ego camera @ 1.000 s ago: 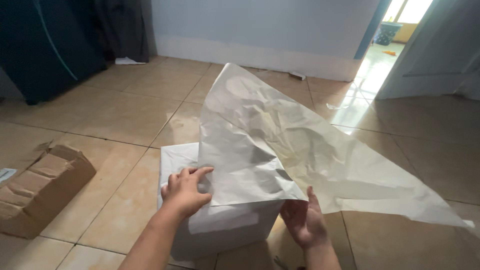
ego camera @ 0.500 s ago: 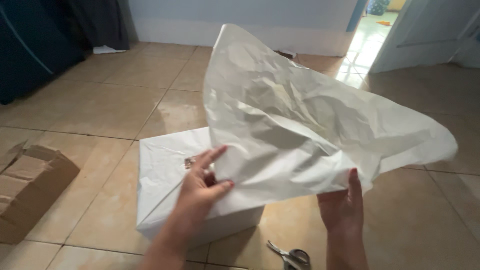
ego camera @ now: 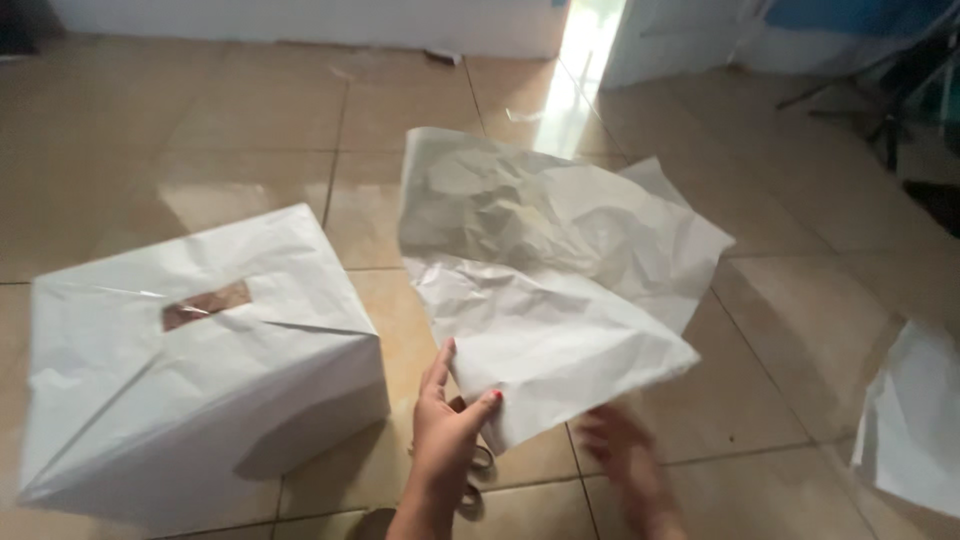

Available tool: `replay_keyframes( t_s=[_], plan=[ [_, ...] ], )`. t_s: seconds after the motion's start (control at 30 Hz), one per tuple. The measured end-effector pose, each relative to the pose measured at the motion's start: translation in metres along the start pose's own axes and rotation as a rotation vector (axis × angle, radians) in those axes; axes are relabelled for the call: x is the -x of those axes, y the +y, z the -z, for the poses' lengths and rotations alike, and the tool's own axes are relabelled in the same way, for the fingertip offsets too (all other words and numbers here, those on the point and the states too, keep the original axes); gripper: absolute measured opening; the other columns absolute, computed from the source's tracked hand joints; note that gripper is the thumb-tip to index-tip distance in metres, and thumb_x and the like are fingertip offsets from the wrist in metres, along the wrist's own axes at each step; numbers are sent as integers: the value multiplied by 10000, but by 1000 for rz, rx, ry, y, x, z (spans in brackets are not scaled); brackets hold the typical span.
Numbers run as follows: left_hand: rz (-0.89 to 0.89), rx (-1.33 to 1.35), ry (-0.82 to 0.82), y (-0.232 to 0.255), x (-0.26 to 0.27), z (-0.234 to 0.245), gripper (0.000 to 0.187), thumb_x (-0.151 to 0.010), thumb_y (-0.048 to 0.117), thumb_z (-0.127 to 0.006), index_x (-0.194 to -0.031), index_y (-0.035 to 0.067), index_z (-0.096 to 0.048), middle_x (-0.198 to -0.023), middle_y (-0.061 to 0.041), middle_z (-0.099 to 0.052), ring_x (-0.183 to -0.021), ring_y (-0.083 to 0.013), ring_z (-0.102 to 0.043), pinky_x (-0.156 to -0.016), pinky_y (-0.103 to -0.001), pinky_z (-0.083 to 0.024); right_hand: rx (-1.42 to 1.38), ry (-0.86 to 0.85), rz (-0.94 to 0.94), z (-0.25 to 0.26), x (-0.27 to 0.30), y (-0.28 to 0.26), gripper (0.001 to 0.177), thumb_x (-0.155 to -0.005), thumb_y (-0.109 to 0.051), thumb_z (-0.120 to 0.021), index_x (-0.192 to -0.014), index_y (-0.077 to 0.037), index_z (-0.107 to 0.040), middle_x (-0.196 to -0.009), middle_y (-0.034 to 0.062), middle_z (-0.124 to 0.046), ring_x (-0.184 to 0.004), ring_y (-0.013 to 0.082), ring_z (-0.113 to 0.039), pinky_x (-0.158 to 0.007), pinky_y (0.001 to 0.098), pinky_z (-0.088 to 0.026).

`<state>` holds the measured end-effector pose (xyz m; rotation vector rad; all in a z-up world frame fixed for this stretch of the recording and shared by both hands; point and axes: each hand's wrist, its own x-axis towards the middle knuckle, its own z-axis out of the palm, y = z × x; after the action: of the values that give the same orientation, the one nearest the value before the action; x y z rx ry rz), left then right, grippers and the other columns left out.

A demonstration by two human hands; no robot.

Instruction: The person wraps a box with white paper, secures it with tape, and cuts a small piece of paper to place on top. They use scissors and tape to complete the wrapping.

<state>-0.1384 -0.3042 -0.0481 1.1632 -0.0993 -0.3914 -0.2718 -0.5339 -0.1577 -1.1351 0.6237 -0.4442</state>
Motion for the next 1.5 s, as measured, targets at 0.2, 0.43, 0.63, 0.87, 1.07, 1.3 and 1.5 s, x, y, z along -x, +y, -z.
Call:
replay_keyframes(
  t_s=[0.2,0.43,0.63,0.87,1.07,1.3,1.5],
  plan=[
    [24,-206,25,-38,-16,16,619,-800,-20,-723,-1409,52,-646,-1387,-64,-633,-947,-174,-693,-806,-266,-572,1023,-532,160,-86,27,53,265,-859,-285,-719,-1064,-121,-759,-948,93,-780,-884,256,-746,-790,392,-579],
    [36,-219,70,-51,-27,26,736,-769,-42,-749,-1466,73,-541,-1459,-9,-553,-1028,-195,-655,-810,-329,-540,1605,-654,84,-140,16,51,508,-858,-211,-682,-1344,-153,-545,-977,167,-707,-956,380,-673,-842,499,-531],
    [-24,-183,24,-61,-20,43,849,-703,-46,-776,-1486,87,-476,-1478,-12,-484,-1258,-172,-572,-979,-312,-531,1288,-520,704,-101,5,57,500,-743,-285,-782,-1210,-185,-633,-1194,178,-697,-1059,408,-646,-894,488,-535],
    [152,-16,-89,-71,-12,61,864,-720,-42,-785,-1509,107,-465,-1494,-90,-544,-1242,-175,-585,-950,-314,-516,1523,-415,-97,-71,12,36,459,-887,-320,-703,-1308,-223,-547,-1230,48,-686,-1130,322,-649,-946,443,-520],
    [314,-74,-78,-71,-8,64,940,-687,-40,-787,-1524,225,-448,-1400,-126,-618,-1031,-182,-673,-841,-305,-584,990,-449,-128,7,11,31,511,-773,-139,-759,-1268,-157,-632,-977,53,-760,-842,188,-733,-724,342,-578],
    [352,-95,-100,-73,-12,71,780,-768,48,-799,-1509,125,-568,-1271,-170,-677,-819,-163,-606,-624,-296,-489,354,-577,-477,54,15,-18,722,-838,-494,-737,-1333,13,-597,-795,80,-638,-477,63,-423,-420,218,-306],
    [397,-25,-138,-74,-16,78,1031,-668,28,-803,-1594,208,-387,-1192,-174,-704,-838,-154,-657,-627,-282,-503,367,-688,-422,22,6,-47,821,-853,-615,-716,-1275,88,-676,-734,49,-631,-478,35,-371,-438,215,-260]
  ],
)
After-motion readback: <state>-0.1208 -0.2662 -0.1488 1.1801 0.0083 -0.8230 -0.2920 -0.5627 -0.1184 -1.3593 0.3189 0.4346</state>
